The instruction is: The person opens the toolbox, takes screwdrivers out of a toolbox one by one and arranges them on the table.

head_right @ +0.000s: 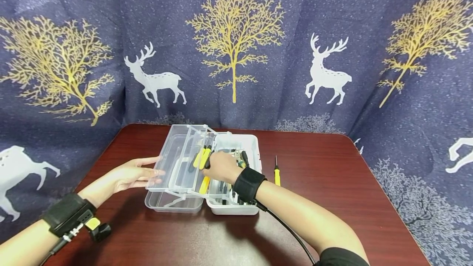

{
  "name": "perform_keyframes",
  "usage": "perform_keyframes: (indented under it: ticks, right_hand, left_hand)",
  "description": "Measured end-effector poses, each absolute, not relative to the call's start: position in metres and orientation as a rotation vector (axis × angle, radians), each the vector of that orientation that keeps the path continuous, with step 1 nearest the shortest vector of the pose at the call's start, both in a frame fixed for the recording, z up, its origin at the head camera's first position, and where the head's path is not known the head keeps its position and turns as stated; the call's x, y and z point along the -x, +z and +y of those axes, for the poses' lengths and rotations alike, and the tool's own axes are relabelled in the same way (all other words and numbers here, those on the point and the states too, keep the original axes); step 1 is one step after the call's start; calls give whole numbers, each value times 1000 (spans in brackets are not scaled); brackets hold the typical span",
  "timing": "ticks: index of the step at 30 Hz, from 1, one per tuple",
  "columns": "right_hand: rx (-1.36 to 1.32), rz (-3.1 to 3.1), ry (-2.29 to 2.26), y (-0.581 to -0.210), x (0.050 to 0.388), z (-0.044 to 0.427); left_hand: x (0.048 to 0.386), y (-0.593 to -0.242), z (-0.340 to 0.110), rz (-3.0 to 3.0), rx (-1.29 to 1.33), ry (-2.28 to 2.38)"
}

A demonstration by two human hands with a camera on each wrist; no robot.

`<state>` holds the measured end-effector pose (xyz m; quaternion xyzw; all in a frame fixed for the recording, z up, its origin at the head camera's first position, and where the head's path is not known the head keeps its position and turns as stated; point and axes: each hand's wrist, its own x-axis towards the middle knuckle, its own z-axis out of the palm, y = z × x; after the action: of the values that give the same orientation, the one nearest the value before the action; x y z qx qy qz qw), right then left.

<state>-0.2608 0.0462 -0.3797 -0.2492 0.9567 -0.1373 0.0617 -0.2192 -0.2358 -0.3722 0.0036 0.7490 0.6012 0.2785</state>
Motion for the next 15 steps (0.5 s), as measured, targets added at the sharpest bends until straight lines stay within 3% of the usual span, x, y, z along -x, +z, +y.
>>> perform_keyframes:
  ticks: [15]
  right_hand:
    - [735,2903,-459,-381,262,48]
  left_hand:
    - [219,-371,-235,2036,-10,1592]
